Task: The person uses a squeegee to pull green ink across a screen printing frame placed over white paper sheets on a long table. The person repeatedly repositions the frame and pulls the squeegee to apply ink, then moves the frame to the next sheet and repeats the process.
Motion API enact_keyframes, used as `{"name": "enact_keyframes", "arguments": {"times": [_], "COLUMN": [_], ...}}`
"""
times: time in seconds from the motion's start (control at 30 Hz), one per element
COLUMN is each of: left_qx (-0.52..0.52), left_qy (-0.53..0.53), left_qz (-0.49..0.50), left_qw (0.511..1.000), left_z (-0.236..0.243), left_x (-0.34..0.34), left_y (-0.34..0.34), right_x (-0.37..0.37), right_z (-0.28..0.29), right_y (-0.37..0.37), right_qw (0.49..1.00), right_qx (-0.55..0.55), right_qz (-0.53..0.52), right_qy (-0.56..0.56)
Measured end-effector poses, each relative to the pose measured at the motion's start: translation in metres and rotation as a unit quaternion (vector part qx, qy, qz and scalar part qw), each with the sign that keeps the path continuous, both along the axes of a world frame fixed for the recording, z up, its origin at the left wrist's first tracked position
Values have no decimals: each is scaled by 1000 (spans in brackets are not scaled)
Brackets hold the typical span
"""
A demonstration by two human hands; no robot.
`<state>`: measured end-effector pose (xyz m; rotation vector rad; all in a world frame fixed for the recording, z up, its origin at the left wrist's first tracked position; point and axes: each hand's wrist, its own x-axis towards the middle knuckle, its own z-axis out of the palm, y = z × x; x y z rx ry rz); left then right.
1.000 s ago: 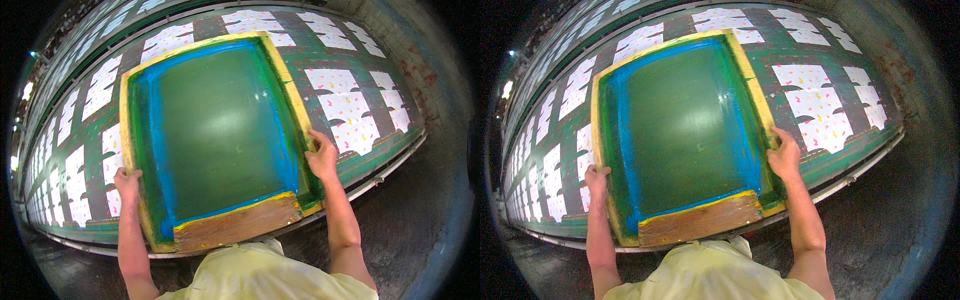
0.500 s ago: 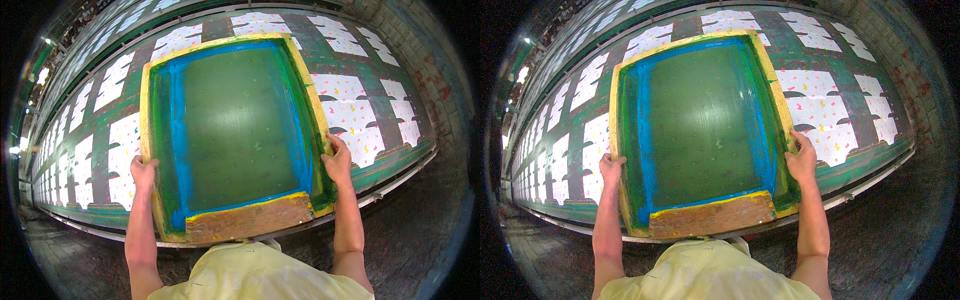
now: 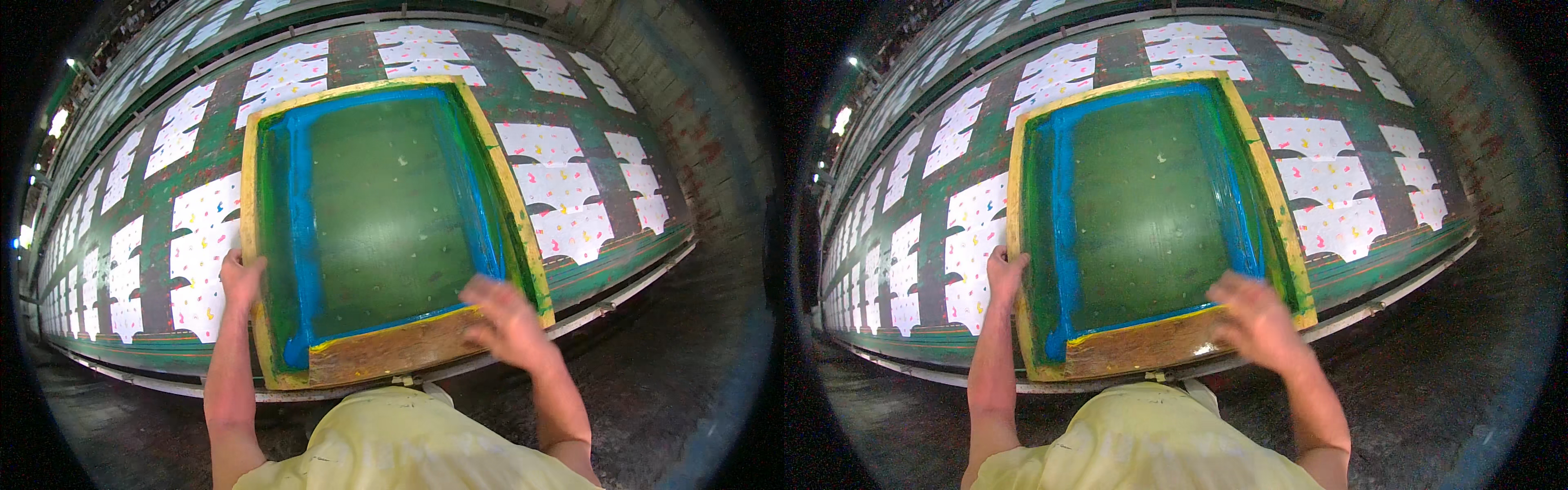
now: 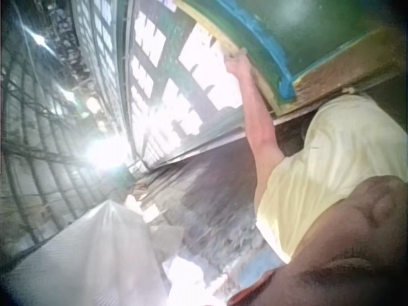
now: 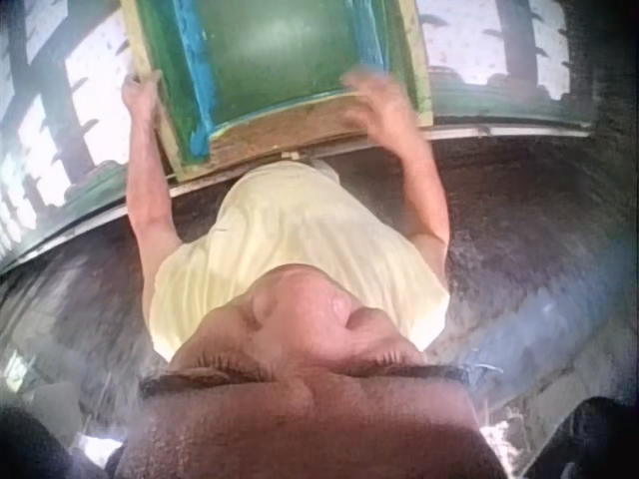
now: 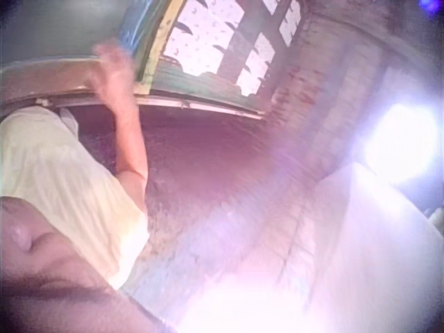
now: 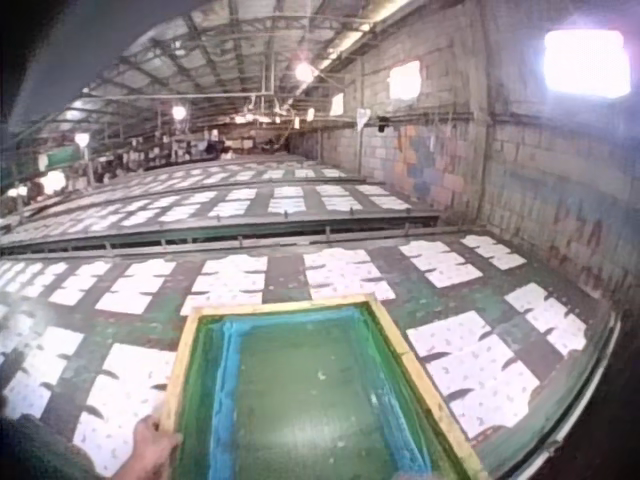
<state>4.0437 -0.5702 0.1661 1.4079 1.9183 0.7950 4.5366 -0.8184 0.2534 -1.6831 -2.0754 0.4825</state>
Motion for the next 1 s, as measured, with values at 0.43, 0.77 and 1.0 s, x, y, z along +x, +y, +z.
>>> {"name": "enact_keyframes", "arguments": {"times": [0.43,0.77,1.0], "left_qx": [113,95,100], "left_qy": [-114,-158,-207], "left_qz": [-95,-103,-87], "left_qw": [983,977,969], "left_z": [-23,-10,-10], "left_x": [-20,-20,-15], "left_y": [-13,-18,-20], "right_x": [-135,-143,-150], "right_z": [7,18,3], "right_y": [14,14,-8], "right_qw": [979,978,979], "right_qx": [9,-68,8], "right_qz": [133,100,79], "right_qy": [-154,-169,-188]}}
